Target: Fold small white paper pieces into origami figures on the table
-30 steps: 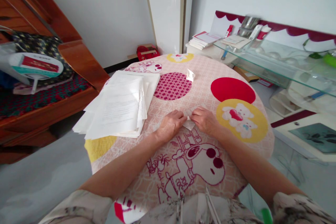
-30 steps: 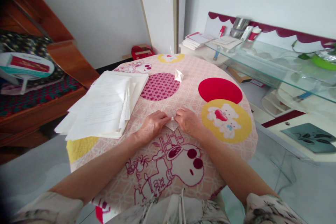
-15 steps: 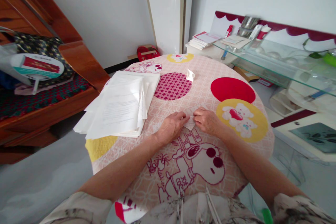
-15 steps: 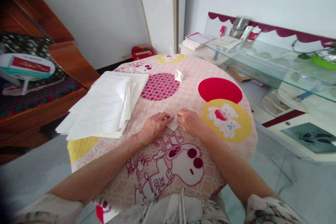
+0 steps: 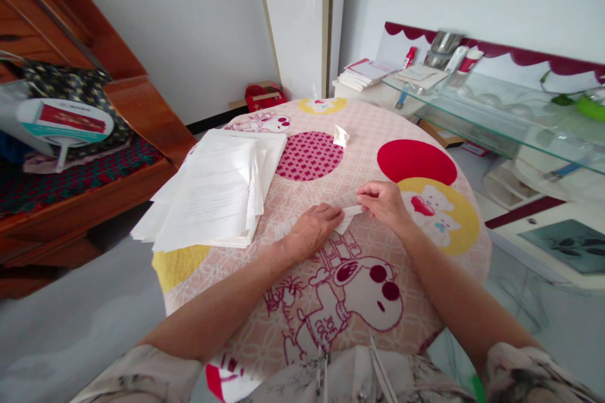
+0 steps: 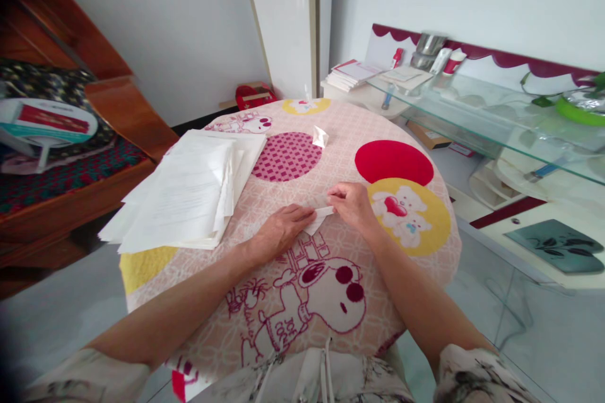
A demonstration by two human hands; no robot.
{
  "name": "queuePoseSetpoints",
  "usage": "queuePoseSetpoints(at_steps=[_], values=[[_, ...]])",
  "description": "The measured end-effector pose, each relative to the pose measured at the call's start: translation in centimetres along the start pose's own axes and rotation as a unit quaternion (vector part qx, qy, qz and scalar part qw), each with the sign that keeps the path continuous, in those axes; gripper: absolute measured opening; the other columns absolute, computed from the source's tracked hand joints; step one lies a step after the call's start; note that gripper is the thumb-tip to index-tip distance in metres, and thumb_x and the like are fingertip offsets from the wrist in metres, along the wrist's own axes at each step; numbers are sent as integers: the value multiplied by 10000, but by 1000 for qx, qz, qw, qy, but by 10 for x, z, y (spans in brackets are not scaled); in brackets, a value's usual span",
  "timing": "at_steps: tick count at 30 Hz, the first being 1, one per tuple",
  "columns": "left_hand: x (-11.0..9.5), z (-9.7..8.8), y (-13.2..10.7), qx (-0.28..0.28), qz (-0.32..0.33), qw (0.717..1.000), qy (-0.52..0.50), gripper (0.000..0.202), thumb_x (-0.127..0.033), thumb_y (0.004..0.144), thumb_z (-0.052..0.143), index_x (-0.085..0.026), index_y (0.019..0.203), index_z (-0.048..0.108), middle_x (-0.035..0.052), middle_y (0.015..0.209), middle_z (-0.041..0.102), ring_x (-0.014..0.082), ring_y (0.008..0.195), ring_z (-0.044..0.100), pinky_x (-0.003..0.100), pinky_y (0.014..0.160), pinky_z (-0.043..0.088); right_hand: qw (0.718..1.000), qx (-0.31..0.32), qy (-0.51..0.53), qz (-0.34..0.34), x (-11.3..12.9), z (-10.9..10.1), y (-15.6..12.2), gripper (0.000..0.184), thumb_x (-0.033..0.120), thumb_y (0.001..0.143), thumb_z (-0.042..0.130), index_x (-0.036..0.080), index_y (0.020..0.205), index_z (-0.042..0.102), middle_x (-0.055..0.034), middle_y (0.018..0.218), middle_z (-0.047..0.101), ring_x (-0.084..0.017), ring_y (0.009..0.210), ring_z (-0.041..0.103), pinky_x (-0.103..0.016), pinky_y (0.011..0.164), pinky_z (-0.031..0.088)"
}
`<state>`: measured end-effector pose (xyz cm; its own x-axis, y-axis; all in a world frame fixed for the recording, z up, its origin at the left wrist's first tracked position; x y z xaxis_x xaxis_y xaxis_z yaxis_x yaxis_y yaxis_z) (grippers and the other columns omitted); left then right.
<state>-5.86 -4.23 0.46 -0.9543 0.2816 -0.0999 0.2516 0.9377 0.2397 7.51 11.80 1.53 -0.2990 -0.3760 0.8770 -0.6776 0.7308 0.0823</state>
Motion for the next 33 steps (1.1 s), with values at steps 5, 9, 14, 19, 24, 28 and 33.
queuePoseSetpoints(at_steps=[5,9,14,19,24,28,33], values=[[0,-2,1,12,-4,1000,15,330,-117,979,565,-139,1298,648,116,1241,710,253,1055,666,388,915,576,996,72,1,54,11,18,-2,82,205,755,627,166,719,689,1,556,628,-113,427,541,-204,386,408],[-1,-3,0,14,-7,1000,5,336,-111,972,578,-137,1298,654,123,1230,715,254,1051,673,392,912,586,995,60,-23,75,6,11,1,93,170,754,614,165,687,678,11,534,612,-104,395,527,-203,376,407],[0,-2,-1,-2,-12,1000,-11,365,-87,956,579,-146,1309,654,133,1252,710,257,1089,674,405,938,587,998,40,-42,30,-3,-1,4,131,216,781,635,164,682,704,-7,544,630,-115,439,549,-205,397,397],[4,4,-2,-22,-14,1000,-12,394,-55,942,551,-167,1306,652,109,1258,715,236,1080,677,383,933,593,988,136,-46,54,-6,-12,2,195,181,785,634,144,895,790,-6,553,654,-117,428,551,-209,400,406],[5,5,-3,-49,-17,998,-34,426,-33,925,543,-140,1327,636,119,1254,719,242,1090,678,398,943,599,981,186,-41,47,-7,-19,0,294,178,761,679,125,1028,790,25,537,622,-108,421,523,-212,409,380],[5,5,-4,-58,-23,997,-52,480,-16,913,536,-158,1364,619,123,1260,713,236,1112,678,411,963,597,979,194,-37,46,-8,-18,-1,300,243,774,711,127,1037,795,24,554,616,-110,438,523,-224,426,377],[5,5,-4,-69,-21,995,-67,520,-11,912,537,-169,1403,600,127,1271,708,236,1132,676,416,979,592,981,185,-51,38,-6,-18,-1,257,301,817,695,140,985,805,-1,595,655,-119,472,559,-223,432,410]])
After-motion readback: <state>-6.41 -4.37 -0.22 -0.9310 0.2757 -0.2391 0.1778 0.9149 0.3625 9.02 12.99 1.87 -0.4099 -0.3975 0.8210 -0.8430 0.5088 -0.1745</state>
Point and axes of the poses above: each hand's wrist, its own y-axis towards the middle knuckle, its own z-axis out of the palm, x = y × z, the point moved 3 cm from there along y, towards the middle knuckle
